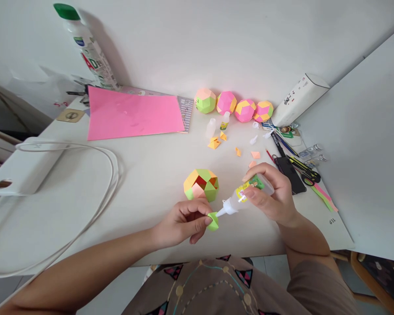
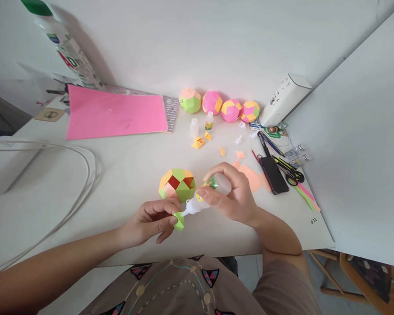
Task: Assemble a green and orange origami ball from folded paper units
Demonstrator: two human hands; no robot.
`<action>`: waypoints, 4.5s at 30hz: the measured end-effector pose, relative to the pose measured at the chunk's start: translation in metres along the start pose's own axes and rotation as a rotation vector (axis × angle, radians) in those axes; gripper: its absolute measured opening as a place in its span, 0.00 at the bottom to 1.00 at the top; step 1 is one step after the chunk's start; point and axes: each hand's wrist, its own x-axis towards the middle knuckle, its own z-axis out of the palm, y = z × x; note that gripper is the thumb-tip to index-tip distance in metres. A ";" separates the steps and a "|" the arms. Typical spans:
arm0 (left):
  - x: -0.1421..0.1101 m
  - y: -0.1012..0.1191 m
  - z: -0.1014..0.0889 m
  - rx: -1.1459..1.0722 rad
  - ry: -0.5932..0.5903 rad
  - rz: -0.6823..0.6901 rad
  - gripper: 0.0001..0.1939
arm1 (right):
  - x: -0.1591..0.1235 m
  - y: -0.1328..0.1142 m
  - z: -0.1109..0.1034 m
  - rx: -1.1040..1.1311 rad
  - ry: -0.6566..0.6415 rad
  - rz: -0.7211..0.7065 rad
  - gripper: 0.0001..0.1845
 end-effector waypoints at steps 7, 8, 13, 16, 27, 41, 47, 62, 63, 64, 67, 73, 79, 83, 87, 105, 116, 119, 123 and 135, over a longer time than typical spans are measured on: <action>0.000 0.001 0.001 0.002 0.008 -0.012 0.07 | 0.000 0.001 0.001 0.011 -0.020 0.008 0.10; 0.000 0.001 0.000 0.005 0.010 -0.013 0.08 | 0.001 0.001 0.001 0.015 -0.026 0.015 0.10; 0.000 0.001 -0.001 0.037 0.009 -0.008 0.08 | 0.003 -0.002 0.000 0.042 -0.083 0.041 0.10; 0.000 0.005 0.000 0.107 0.016 0.072 0.07 | 0.003 -0.001 -0.003 0.052 -0.097 0.076 0.10; -0.005 -0.003 -0.003 1.249 -0.014 0.845 0.11 | 0.019 0.019 0.005 -0.042 0.223 0.014 0.13; 0.013 -0.015 -0.002 1.589 -0.023 0.988 0.07 | 0.072 -0.011 0.040 -0.507 -0.189 -0.271 0.12; 0.016 -0.020 -0.009 1.593 -0.003 1.014 0.06 | 0.076 -0.015 0.047 -0.601 -0.269 -0.355 0.13; 0.020 -0.024 -0.014 1.576 0.002 1.080 0.05 | 0.079 -0.014 0.057 -0.714 -0.290 -0.391 0.16; 0.020 -0.024 -0.014 1.573 0.001 1.082 0.05 | 0.079 -0.014 0.056 -0.723 -0.290 -0.394 0.16; 0.020 -0.024 -0.014 1.573 0.001 1.082 0.05 | 0.078 -0.015 0.055 -0.732 -0.293 -0.399 0.16; 0.020 -0.025 -0.014 1.575 0.000 1.083 0.05 | 0.077 -0.016 0.052 -0.760 -0.302 -0.408 0.15; 0.021 -0.026 -0.015 1.575 0.013 1.090 0.06 | 0.076 -0.015 0.053 -0.747 -0.295 -0.404 0.16; 0.022 -0.025 -0.016 1.565 0.000 1.105 0.04 | 0.078 -0.014 0.058 -0.732 -0.285 -0.397 0.17; 0.021 -0.026 -0.016 1.566 0.003 1.096 0.04 | 0.077 -0.014 0.054 -0.774 -0.311 -0.364 0.17; 0.022 -0.026 -0.016 1.570 0.006 1.089 0.04 | 0.076 -0.015 0.053 -0.787 -0.324 -0.348 0.17; 0.021 -0.026 -0.015 1.562 0.007 1.076 0.04 | 0.078 -0.017 0.052 -0.809 -0.345 -0.284 0.17; 0.021 -0.024 -0.015 1.540 -0.014 1.079 0.04 | 0.081 -0.016 0.061 -0.754 -0.325 -0.253 0.18; 0.021 -0.024 -0.015 1.539 -0.018 1.072 0.05 | 0.081 -0.016 0.058 -0.760 -0.341 -0.228 0.18; 0.021 -0.023 -0.015 1.539 -0.016 1.078 0.06 | 0.080 -0.021 0.050 -0.774 -0.369 -0.210 0.17; 0.020 -0.021 -0.014 1.549 -0.007 1.068 0.06 | 0.077 -0.010 0.026 -0.615 -0.081 -0.329 0.12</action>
